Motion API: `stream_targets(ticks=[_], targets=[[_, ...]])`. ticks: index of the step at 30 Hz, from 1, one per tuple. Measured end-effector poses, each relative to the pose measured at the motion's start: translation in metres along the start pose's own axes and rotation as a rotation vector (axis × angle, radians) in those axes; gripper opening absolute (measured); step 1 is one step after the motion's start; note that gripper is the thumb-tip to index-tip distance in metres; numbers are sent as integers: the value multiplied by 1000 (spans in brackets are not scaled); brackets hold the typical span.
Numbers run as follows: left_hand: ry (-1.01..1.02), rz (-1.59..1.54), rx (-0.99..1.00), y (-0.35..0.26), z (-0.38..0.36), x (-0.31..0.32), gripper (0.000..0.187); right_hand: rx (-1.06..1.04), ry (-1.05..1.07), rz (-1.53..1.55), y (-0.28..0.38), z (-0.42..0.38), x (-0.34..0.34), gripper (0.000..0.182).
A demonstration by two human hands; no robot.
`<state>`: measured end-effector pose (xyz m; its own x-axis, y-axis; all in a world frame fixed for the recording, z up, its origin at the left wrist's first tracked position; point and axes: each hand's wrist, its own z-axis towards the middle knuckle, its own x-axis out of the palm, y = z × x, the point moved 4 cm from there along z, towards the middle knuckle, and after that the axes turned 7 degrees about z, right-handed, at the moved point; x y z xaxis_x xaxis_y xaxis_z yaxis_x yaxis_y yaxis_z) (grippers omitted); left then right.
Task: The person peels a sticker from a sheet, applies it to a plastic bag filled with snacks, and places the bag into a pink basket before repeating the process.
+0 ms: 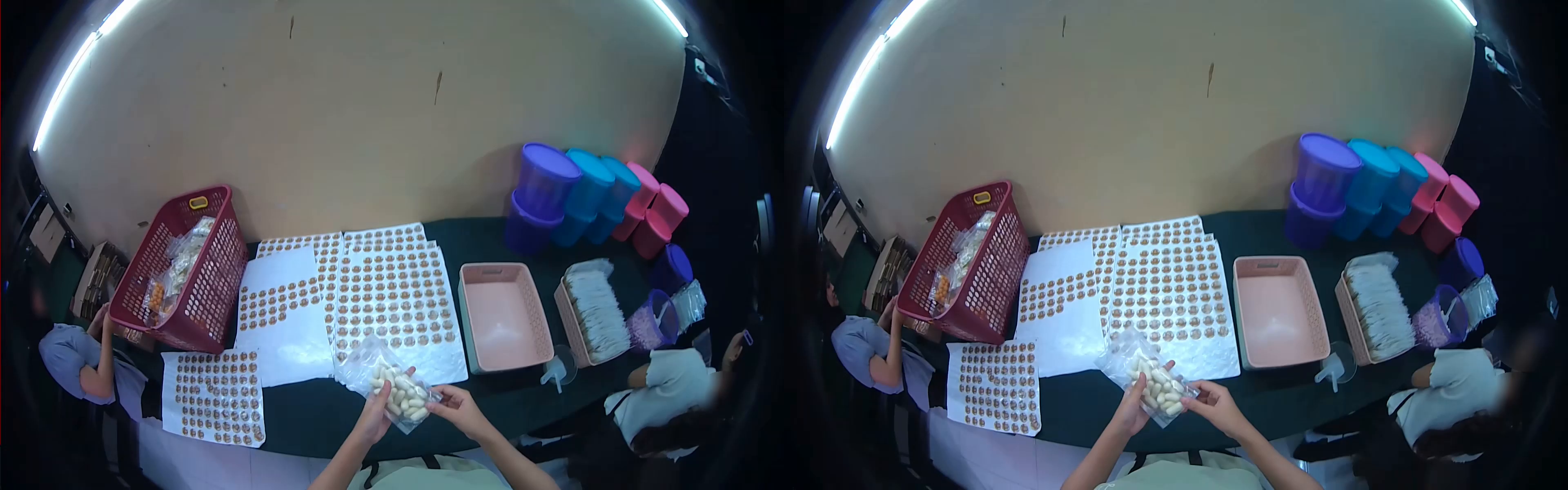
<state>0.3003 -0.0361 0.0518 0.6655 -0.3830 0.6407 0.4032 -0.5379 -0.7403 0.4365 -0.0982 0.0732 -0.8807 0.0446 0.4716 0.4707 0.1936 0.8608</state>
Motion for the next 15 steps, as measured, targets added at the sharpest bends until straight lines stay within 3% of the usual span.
stream_targets(ticks=[2,5,9,11,13,15], targets=[[-70,106,-98,9,-8,-29,51,-25,-53,-61,-13,4,0,27],[-108,171,-70,-2,-18,-40,38,-48,-46,-26,-30,14,7,22],[-217,108,-82,3,-33,-71,32,72,55,-116,-67,25,15,25],[-387,189,-67,11,-42,-97,30,138,79,-138,-83,34,18,26],[-470,133,-54,5,-53,-109,29,348,199,-228,-106,52,11,23],[-547,103,-7,-3,-71,-127,30,335,53,-535,-118,82,-9,24]])
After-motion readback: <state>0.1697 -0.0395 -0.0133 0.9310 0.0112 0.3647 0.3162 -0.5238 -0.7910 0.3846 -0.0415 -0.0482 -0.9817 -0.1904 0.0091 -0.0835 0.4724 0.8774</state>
